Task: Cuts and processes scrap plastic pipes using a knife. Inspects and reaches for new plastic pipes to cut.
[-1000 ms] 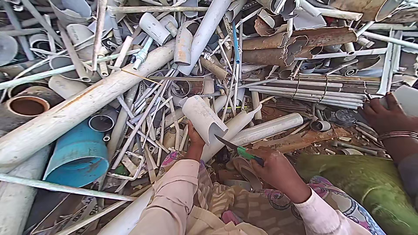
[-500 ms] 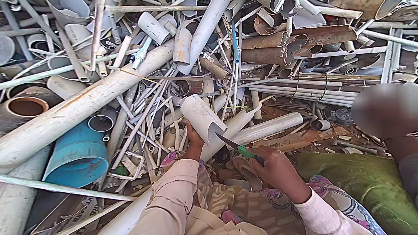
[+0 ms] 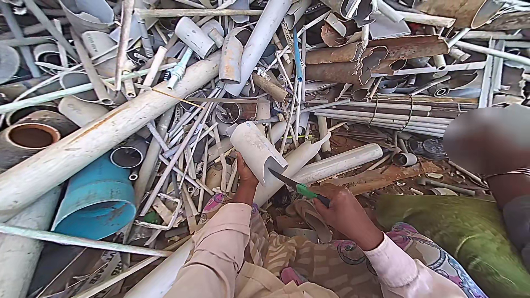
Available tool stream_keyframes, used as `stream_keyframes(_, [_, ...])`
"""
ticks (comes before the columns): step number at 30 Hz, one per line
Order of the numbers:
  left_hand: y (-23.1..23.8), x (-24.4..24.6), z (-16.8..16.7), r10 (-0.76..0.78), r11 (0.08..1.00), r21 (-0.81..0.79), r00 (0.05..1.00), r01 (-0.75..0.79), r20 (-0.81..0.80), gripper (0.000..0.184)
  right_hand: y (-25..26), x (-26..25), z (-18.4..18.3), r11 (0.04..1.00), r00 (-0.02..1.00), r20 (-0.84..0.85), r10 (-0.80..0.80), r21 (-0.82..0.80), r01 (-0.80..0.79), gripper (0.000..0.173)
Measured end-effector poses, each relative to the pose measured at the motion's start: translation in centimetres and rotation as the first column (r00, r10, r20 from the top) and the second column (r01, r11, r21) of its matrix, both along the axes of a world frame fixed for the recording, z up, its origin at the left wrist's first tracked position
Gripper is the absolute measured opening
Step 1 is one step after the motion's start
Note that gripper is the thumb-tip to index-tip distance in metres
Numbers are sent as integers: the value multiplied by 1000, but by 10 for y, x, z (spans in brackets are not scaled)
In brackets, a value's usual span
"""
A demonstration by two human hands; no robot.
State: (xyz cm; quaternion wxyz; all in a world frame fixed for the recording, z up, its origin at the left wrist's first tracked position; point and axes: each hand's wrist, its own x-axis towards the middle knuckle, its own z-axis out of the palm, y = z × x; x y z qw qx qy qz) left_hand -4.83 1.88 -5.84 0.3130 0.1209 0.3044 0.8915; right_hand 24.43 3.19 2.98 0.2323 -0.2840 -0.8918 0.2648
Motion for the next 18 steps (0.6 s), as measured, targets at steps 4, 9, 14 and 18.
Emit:
stream_keyframes(4, [2,0,-4,-42,987,-158,999,41,0,63,0,-3,0,1000,998,64,-14,16,13,28])
stream_keyframes(9, [4,1,-5,-41,985,-168,999,38,-19,63,-5,-6,-1,998,996,56,63,12,-64,25])
stream_keyframes(14, [4,13,-18,-143,947,-295,989,124,-45,58,-4,-6,-6,996,998,-37,46,-79,-49,25])
stream_keyframes(18, [1,43,-29,-287,908,-317,958,274,7,54,-5,-12,-12,999,991,-130,-18,-30,14,30])
